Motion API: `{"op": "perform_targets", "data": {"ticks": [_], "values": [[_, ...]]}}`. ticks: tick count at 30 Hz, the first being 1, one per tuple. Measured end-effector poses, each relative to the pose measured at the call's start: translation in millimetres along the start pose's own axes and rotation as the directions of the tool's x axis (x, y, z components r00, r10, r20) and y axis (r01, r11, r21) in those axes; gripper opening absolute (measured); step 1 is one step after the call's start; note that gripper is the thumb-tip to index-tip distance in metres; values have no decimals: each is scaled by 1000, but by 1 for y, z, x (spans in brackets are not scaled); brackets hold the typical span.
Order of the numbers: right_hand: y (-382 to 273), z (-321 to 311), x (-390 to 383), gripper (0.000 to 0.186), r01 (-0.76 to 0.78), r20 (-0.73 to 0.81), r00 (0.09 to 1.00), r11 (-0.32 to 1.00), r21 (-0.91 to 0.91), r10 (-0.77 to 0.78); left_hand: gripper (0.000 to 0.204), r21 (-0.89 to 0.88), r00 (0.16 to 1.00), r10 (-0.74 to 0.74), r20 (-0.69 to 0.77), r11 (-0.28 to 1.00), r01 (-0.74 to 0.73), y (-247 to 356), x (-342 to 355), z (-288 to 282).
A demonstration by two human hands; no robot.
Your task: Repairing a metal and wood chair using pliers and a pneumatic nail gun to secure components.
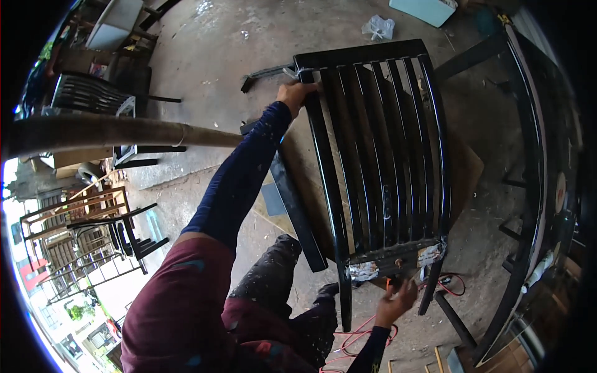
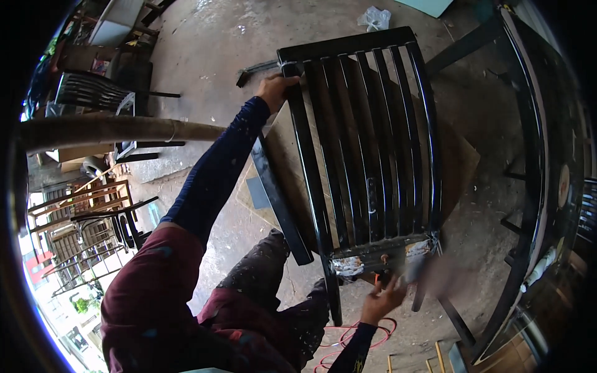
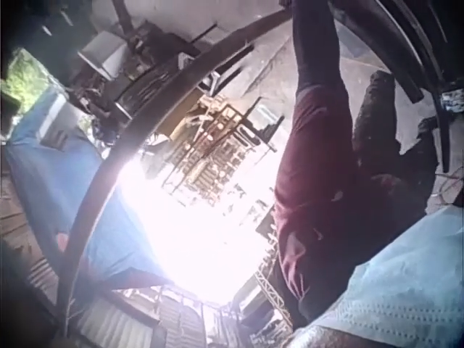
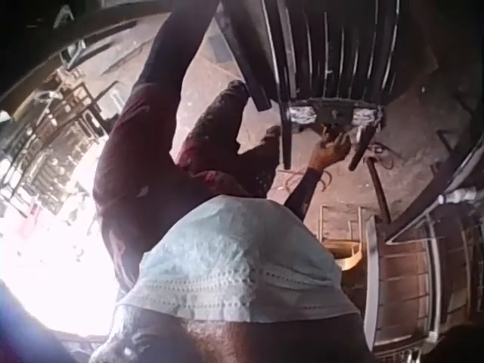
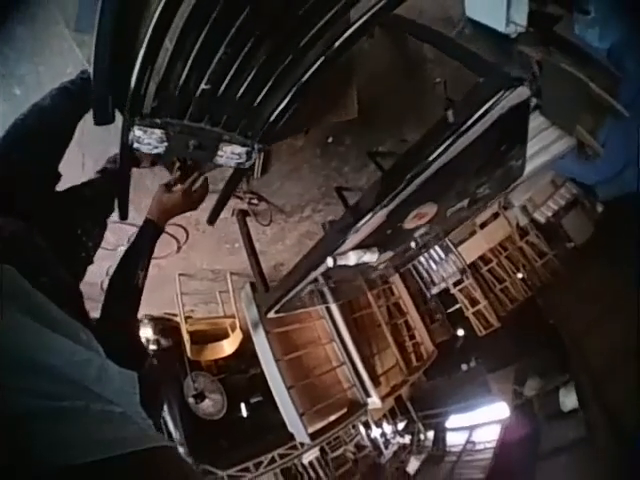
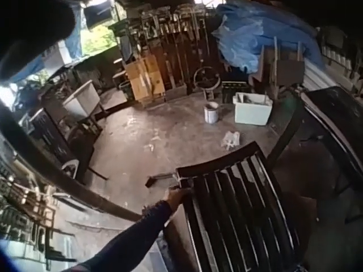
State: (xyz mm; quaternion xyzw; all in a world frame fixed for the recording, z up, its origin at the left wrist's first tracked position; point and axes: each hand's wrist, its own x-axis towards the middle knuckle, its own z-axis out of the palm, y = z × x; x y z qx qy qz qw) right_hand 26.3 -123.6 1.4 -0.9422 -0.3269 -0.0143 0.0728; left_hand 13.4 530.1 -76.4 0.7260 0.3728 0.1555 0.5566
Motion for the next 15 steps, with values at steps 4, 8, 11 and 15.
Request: {"op": "perform_targets", "data": {"ticks": [4,8,11,15], "values": [[5,-23,129,38,-55,-275,960,998,-17,48,27,-603,837,-540,-87,698,387,18,2,30],[2,20,320,54,-108,-173,976,982,153,135,29,-683,840,-543,4,612,399,30,-5,32],[-28,40,409,63,-353,161,936,822,447,314,34,-789,859,-510,37,513,339,27,-7,39],[-79,50,443,65,-268,382,910,932,246,160,39,-781,823,-557,-108,560,277,21,-11,42]]}}
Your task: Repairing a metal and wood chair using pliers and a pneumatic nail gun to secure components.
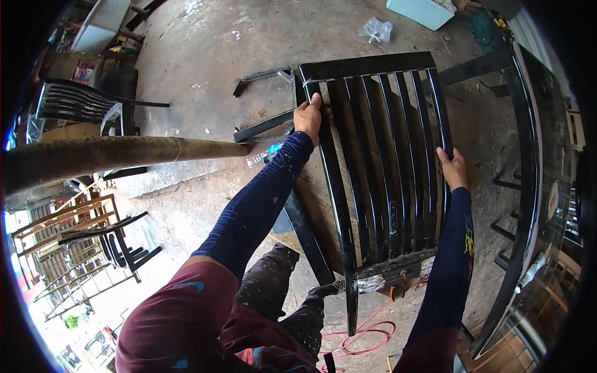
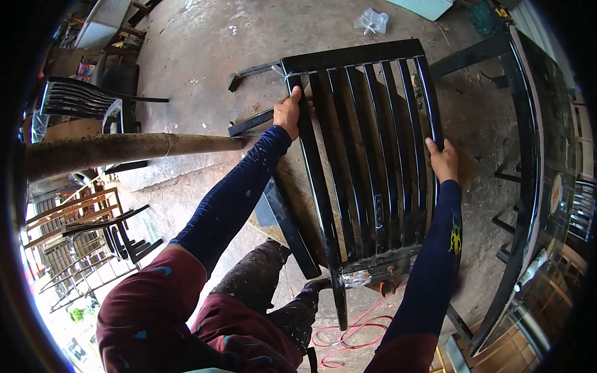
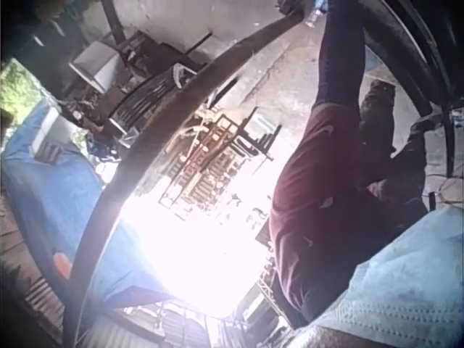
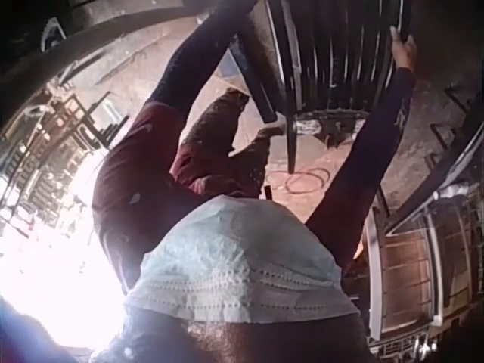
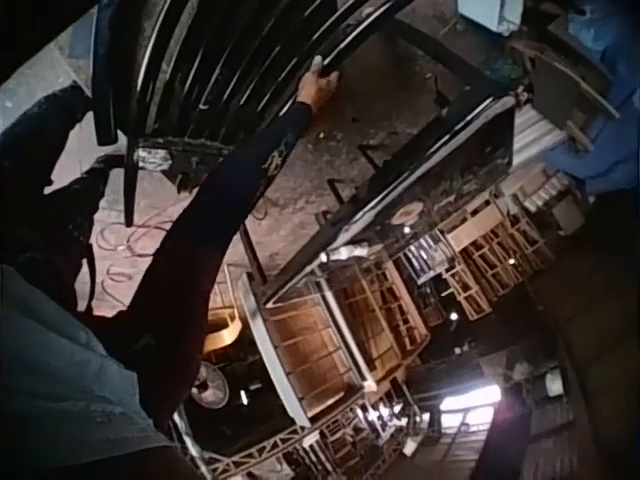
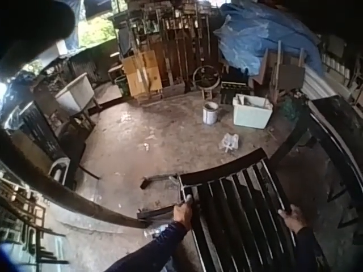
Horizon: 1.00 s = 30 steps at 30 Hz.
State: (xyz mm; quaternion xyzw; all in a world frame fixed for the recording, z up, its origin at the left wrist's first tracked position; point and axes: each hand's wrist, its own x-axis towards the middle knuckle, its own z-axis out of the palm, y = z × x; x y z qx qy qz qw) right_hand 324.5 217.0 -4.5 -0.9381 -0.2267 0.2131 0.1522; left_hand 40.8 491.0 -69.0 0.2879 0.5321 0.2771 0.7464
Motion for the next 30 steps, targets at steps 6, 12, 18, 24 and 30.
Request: {"op": "perform_targets", "data": {"ticks": [6,12,18,24,30], "values": [[50,-34,-52,63,104,-209,972,994,-10,-104,43,61,997,67,-29,996,-65,15,-72,18],[69,-121,-226,38,-2,-345,932,954,300,111,39,-24,949,214,232,976,-215,24,-197,50],[138,-189,-377,26,133,-630,775,966,224,39,35,9,820,295,491,939,-343,17,-360,76],[243,-212,-546,25,100,-820,553,965,244,150,39,-117,473,487,734,777,-619,-27,-507,121],[352,-154,-662,25,347,-911,331,867,358,244,39,-372,221,580,784,724,-581,-117,-625,105]]}}
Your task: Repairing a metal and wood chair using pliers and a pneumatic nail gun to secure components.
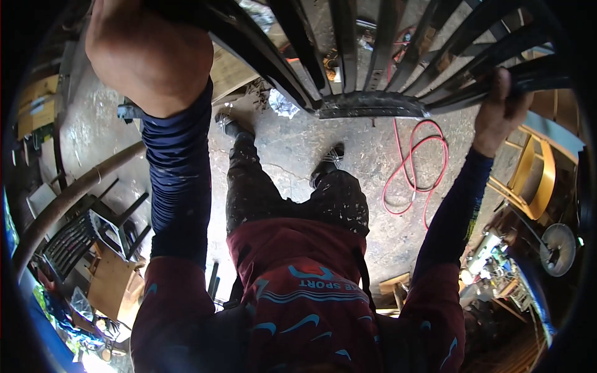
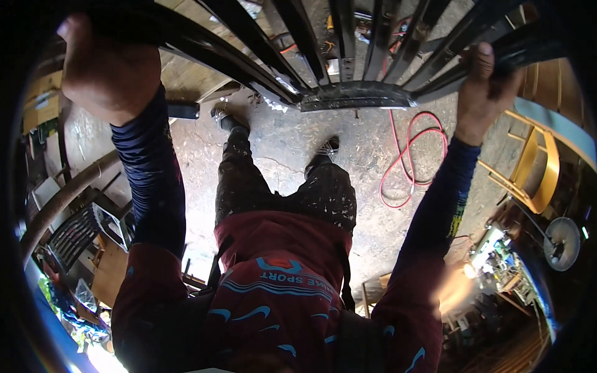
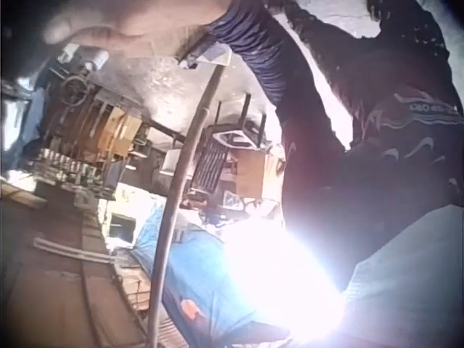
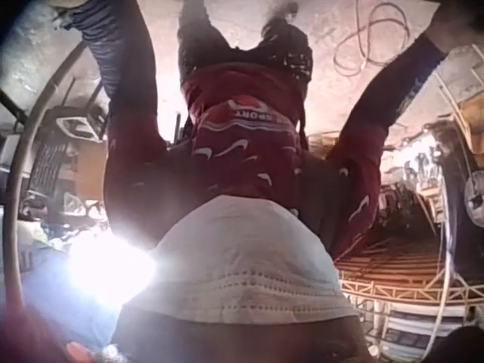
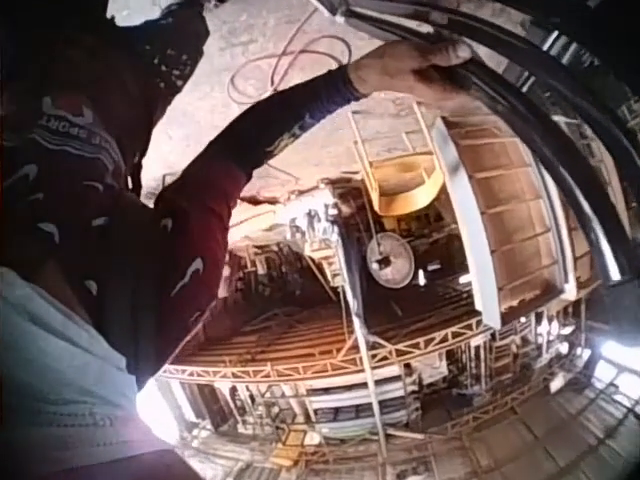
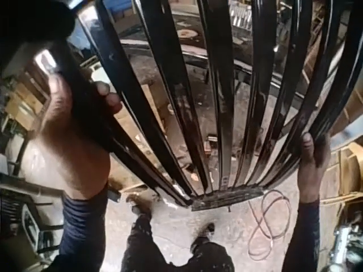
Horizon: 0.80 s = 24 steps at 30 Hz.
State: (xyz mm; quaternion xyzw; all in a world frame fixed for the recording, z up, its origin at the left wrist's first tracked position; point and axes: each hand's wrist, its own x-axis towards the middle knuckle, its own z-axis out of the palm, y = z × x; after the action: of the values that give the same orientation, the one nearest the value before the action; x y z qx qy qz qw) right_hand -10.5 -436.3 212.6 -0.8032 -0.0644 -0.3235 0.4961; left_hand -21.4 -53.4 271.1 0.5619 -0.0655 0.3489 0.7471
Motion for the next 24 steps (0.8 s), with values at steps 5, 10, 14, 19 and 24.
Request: {"op": "perform_targets", "data": {"ticks": [5,10,14,19,24], "values": [[60,-48,-48,39,-108,-22,993,983,151,112,41,-1,997,30,72,1000,-30,-3,-70,53],[138,-83,-84,31,-238,-58,967,963,125,247,39,79,975,-19,221,997,2,-47,-107,74],[167,-85,-116,33,-321,-38,943,934,157,330,26,149,950,31,312,985,-81,-85,-145,78],[190,-106,-132,30,-309,14,949,923,227,314,25,169,959,-153,238,979,114,-72,-162,106],[189,-127,-133,49,-327,126,938,945,10,323,32,315,858,-350,377,919,236,-52,-138,109]]}}
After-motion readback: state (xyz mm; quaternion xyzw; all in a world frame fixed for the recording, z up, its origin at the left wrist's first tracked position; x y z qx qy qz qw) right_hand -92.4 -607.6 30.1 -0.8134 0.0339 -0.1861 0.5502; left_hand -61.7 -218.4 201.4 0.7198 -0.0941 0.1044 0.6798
